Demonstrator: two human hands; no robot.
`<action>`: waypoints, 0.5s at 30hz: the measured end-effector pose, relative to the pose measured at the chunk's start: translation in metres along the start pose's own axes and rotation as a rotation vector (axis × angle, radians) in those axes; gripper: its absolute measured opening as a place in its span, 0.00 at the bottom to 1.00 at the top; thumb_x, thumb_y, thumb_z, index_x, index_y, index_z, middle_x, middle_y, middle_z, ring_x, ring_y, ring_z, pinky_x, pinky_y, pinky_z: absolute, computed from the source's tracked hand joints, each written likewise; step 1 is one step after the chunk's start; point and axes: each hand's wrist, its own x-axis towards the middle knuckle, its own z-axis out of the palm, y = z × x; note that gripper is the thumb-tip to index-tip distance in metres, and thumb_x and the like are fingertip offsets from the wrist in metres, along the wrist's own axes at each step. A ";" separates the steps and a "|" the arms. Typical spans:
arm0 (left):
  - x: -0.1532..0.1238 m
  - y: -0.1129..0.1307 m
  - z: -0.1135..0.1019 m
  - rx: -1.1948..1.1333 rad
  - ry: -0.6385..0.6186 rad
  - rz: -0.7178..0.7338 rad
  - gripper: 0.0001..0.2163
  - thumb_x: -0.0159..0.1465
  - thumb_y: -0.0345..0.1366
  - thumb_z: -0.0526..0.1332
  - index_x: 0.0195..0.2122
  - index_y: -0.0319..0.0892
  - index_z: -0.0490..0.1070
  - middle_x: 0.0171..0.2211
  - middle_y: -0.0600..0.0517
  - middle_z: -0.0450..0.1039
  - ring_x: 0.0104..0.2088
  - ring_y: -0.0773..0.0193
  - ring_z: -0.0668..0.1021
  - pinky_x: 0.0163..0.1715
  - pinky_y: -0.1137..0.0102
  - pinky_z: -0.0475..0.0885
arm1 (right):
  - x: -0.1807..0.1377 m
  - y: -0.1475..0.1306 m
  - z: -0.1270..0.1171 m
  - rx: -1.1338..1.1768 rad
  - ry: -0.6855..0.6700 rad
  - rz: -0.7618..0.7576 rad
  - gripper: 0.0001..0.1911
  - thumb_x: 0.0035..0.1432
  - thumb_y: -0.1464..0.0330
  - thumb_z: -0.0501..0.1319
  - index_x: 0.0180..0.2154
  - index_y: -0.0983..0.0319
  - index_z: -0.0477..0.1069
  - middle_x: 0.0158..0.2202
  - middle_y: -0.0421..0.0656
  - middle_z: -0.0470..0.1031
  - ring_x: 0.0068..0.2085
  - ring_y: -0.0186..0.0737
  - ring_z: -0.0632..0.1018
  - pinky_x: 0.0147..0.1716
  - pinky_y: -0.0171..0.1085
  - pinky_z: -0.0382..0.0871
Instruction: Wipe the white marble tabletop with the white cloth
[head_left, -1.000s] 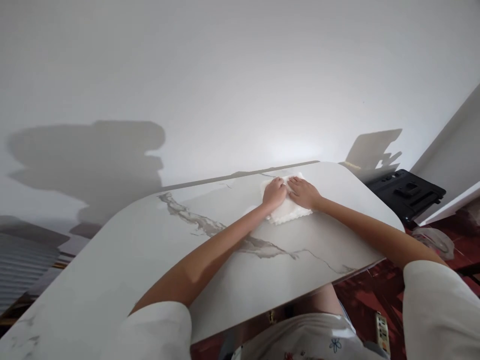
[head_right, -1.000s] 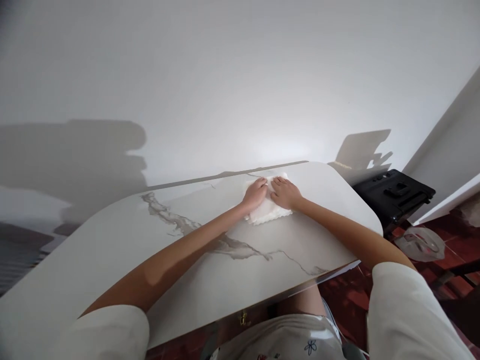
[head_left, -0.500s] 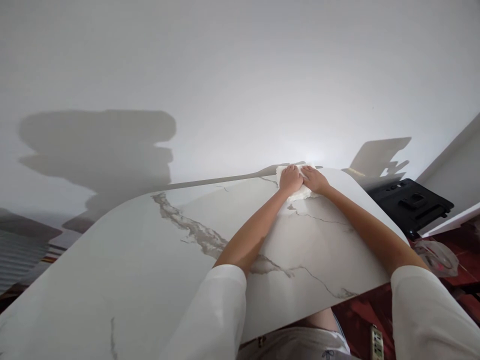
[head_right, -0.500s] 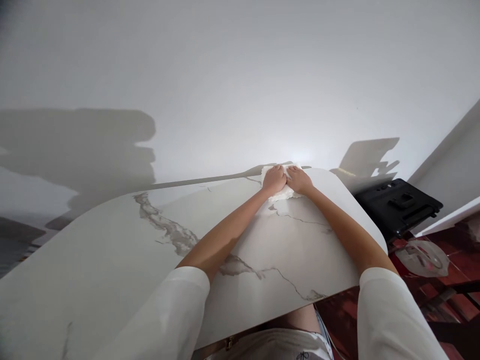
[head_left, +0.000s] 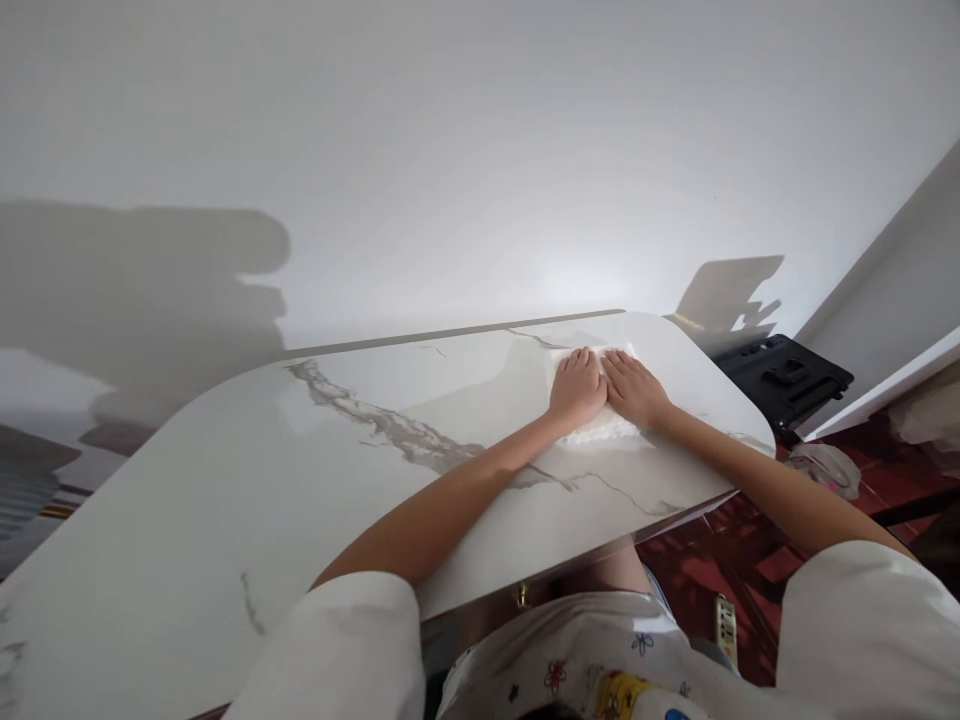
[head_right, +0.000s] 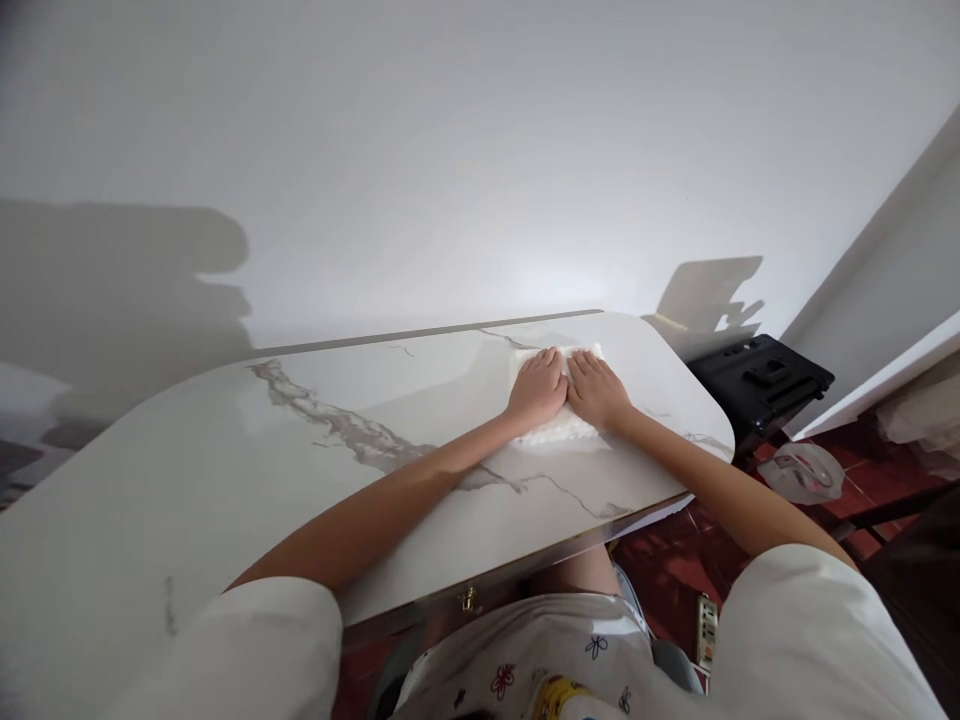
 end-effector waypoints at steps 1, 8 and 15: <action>-0.013 0.005 -0.003 0.004 -0.006 0.004 0.22 0.65 0.31 0.45 0.60 0.27 0.57 0.63 0.37 0.56 0.64 0.52 0.58 0.63 0.60 0.51 | -0.013 -0.007 -0.004 -0.002 0.002 -0.010 0.27 0.65 0.66 0.43 0.60 0.73 0.60 0.63 0.57 0.58 0.64 0.54 0.58 0.60 0.53 0.56; -0.085 0.065 -0.016 -0.129 -0.118 -0.064 0.27 0.62 0.32 0.46 0.63 0.30 0.52 0.66 0.41 0.50 0.66 0.55 0.52 0.64 0.61 0.49 | -0.104 -0.016 -0.033 0.043 0.017 -0.097 0.28 0.66 0.64 0.44 0.62 0.70 0.56 0.64 0.54 0.56 0.65 0.49 0.56 0.61 0.51 0.55; -0.064 0.123 0.002 -0.252 -0.185 -0.044 0.28 0.64 0.34 0.45 0.64 0.28 0.50 0.66 0.41 0.48 0.67 0.58 0.50 0.65 0.63 0.45 | -0.143 0.046 -0.048 0.108 0.019 -0.042 0.28 0.67 0.59 0.45 0.63 0.64 0.57 0.63 0.51 0.58 0.64 0.49 0.57 0.62 0.53 0.54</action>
